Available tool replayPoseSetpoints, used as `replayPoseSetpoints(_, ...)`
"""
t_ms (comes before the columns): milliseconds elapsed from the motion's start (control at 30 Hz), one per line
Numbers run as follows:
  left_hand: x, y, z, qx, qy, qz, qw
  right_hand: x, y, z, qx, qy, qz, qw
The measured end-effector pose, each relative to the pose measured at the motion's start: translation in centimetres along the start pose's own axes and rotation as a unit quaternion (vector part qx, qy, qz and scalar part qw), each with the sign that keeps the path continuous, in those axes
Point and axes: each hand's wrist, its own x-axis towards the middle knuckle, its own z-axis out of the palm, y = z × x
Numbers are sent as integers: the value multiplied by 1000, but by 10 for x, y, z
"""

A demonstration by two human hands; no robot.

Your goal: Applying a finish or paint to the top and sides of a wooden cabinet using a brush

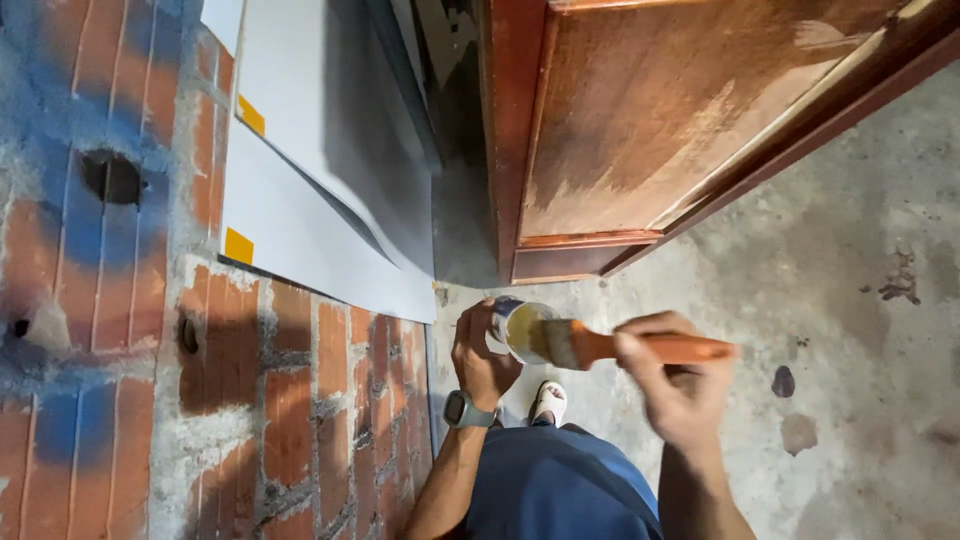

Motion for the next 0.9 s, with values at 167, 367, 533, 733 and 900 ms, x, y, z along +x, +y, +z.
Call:
replayPoseSetpoints(167, -4, -11, 5, -16, 3, 30, 999, 10, -18, 36, -196, -124, 25, 972)
replayPoseSetpoints(367, -5, -14, 3, -6, -15, 39, 999, -5, -2, 52, -291, -141, -2, 946)
replayPoseSetpoints(533, -4, -25, 8, -30, -29, 20, 999, -5, -11, 51, -243, -84, 20, 966)
replayPoseSetpoints(733, 5, -13, 4, -30, -48, -22, 998, -28, 27, 26, -38, 78, 110, 990)
replayPoseSetpoints(900, 9, 1, 6, -27, -61, -9, 998, -30, 52, 5, 121, 193, 203, 952)
